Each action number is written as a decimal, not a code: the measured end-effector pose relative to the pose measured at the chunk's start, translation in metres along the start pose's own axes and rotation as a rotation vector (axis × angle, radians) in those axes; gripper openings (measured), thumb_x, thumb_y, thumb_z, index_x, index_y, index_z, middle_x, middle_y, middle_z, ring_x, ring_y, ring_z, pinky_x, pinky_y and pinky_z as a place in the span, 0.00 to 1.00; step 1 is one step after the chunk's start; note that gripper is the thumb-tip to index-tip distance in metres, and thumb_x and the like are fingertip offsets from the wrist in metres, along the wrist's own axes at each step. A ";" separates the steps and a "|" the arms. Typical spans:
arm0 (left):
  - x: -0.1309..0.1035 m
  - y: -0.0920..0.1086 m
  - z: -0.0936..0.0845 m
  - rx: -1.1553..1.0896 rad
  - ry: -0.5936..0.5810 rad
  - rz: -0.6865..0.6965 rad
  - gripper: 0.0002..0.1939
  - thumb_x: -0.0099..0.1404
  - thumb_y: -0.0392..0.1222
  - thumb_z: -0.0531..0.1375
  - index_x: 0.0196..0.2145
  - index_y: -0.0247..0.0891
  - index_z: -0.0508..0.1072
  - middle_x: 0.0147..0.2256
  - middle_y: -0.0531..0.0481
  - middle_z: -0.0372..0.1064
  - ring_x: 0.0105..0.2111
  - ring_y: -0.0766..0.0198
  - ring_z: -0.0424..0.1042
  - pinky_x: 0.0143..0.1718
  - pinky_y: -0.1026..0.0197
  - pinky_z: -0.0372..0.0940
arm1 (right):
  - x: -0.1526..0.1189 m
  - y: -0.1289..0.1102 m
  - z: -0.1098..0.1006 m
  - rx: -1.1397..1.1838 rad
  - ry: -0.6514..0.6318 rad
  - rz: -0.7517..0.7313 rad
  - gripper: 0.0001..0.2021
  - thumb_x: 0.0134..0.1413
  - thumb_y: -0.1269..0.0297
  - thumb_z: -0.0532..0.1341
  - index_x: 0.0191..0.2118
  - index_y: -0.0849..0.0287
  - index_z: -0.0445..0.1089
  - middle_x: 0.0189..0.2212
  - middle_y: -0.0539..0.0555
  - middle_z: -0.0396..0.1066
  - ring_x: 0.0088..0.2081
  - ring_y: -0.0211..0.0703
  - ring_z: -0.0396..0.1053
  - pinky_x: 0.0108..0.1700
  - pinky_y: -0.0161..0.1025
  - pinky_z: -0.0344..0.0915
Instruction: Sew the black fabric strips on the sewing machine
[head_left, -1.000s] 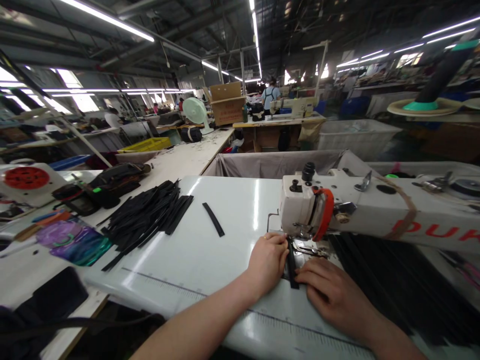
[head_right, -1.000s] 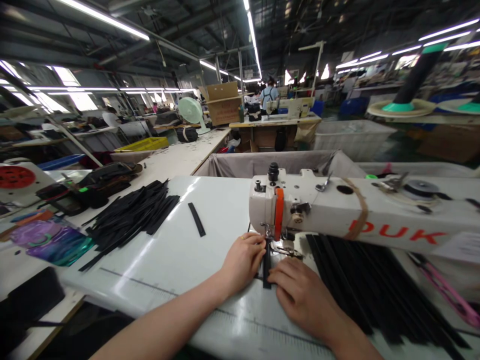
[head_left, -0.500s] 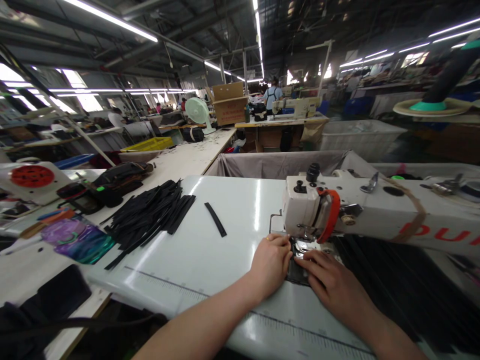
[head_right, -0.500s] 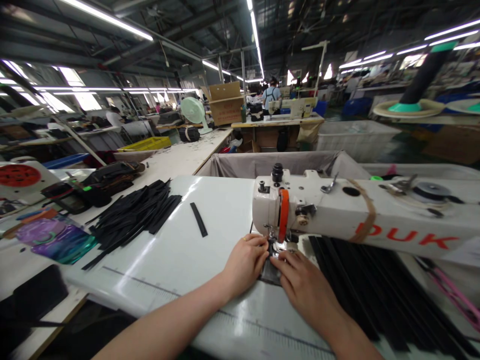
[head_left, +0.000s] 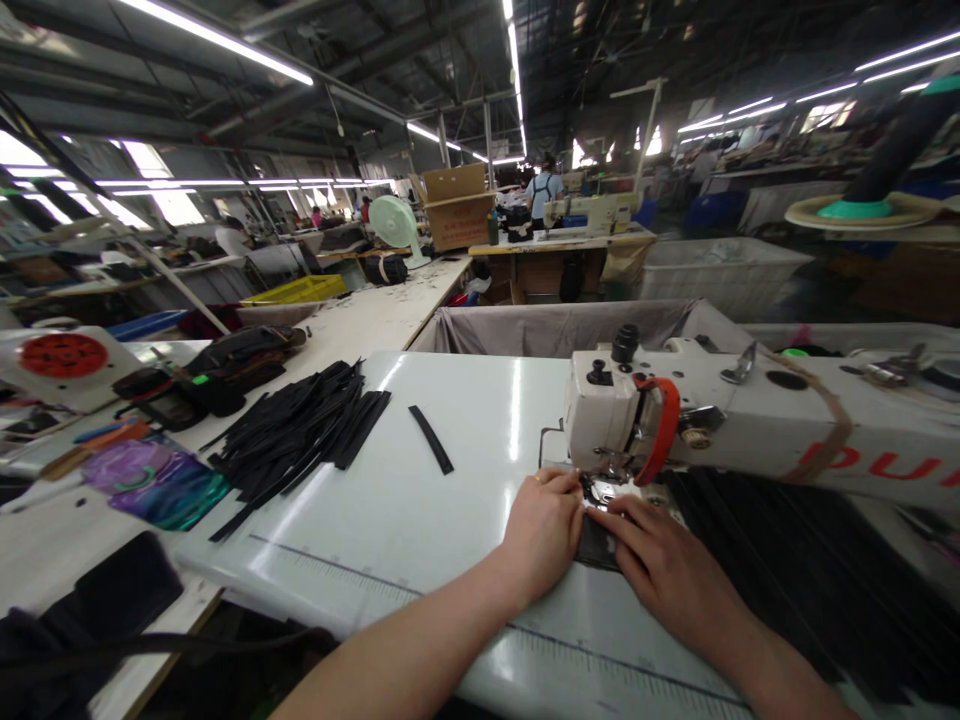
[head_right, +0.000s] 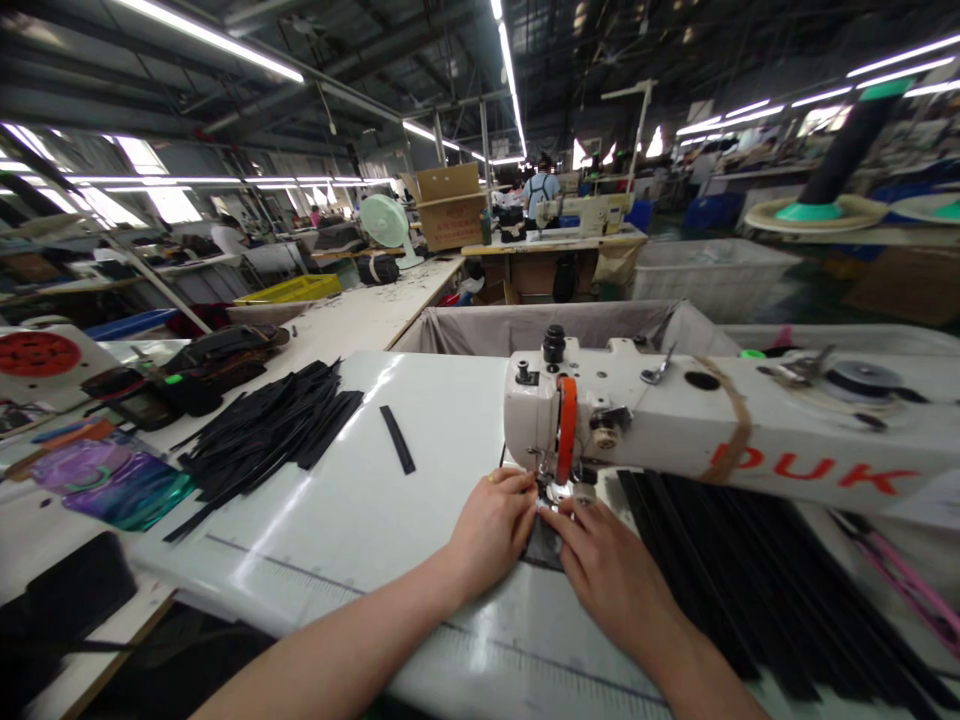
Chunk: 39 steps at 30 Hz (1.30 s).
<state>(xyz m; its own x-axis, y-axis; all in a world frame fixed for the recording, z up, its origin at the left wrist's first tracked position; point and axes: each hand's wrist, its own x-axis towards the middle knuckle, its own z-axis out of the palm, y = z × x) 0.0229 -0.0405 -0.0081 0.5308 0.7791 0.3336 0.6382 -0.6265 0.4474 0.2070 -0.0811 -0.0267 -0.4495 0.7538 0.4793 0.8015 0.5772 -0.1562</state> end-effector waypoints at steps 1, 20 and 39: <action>0.000 0.001 0.000 0.006 0.002 0.000 0.11 0.68 0.34 0.52 0.35 0.36 0.75 0.46 0.43 0.73 0.47 0.55 0.68 0.50 0.50 0.66 | 0.000 0.000 0.000 -0.001 0.002 -0.002 0.17 0.59 0.73 0.52 0.51 0.58 0.70 0.44 0.58 0.73 0.44 0.47 0.72 0.45 0.45 0.73; -0.002 0.007 0.006 0.165 -0.043 -0.033 0.11 0.68 0.34 0.53 0.45 0.32 0.72 0.50 0.40 0.69 0.51 0.51 0.65 0.53 0.49 0.64 | -0.002 -0.001 0.001 -0.008 0.022 -0.007 0.17 0.59 0.73 0.52 0.50 0.58 0.70 0.43 0.58 0.72 0.45 0.47 0.71 0.47 0.45 0.71; 0.027 -0.039 0.006 -0.038 0.063 0.067 0.10 0.65 0.30 0.55 0.39 0.36 0.76 0.45 0.45 0.72 0.50 0.58 0.67 0.54 0.55 0.64 | -0.006 0.002 0.003 0.023 0.015 0.007 0.16 0.59 0.72 0.53 0.50 0.57 0.70 0.43 0.59 0.72 0.45 0.49 0.72 0.46 0.48 0.72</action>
<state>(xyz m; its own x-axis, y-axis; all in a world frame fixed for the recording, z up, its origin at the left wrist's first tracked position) 0.0161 0.0048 -0.0214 0.5345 0.7363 0.4149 0.5802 -0.6767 0.4533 0.2103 -0.0830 -0.0325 -0.4381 0.7530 0.4909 0.7950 0.5795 -0.1794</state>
